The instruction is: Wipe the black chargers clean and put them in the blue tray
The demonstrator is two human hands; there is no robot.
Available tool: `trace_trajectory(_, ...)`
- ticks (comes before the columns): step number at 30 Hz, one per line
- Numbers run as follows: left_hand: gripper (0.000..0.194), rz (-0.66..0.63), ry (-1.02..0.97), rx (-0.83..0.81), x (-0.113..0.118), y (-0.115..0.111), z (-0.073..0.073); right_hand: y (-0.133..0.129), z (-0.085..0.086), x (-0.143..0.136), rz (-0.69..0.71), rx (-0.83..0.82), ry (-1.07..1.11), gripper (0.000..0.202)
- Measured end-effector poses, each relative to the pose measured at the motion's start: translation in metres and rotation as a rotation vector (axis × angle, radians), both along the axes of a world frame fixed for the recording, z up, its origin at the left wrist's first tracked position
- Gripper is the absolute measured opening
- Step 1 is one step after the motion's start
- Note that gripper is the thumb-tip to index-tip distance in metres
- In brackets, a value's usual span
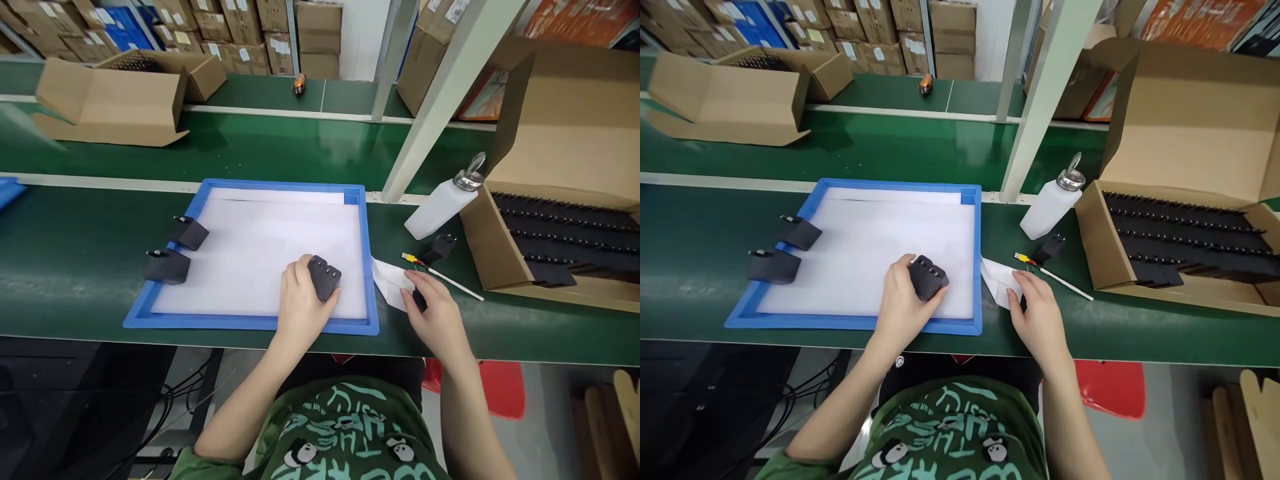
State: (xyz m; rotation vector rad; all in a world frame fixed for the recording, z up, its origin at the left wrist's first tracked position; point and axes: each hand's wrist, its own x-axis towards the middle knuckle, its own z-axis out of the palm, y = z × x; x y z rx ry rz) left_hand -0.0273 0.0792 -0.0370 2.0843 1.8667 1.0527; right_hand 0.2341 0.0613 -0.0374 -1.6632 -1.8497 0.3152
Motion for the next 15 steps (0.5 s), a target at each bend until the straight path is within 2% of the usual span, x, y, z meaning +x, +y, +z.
trace_trajectory(4, 0.1, -0.069, -0.084, -0.096, -0.015, -0.009, 0.006, 0.023, -0.008, -0.003, 0.004, -0.044, 0.026, 0.032)
trace_trajectory(7, 0.091, -0.125, -0.142, -0.183, -0.031, -0.016, 0.014, 0.032, -0.001, -0.01, 0.034, -0.059, 0.083, 0.024)
trace_trajectory(9, 0.08, -0.159, -0.147, -0.2, -0.043, -0.016, 0.016, 0.032, 0.009, -0.006, 0.032, -0.053, 0.153, 0.03)
trace_trajectory(12, 0.072, -0.182, -0.17, -0.194, -0.058, -0.013, 0.016, 0.029, 0.029, 0.016, -0.025, -0.027, 0.287, 0.035)
trace_trajectory(15, 0.061, -0.12, -0.172, -0.046, -0.061, -0.009, 0.029, 0.034, 0.056, 0.052, -0.153, 0.062, 0.393, 0.031)
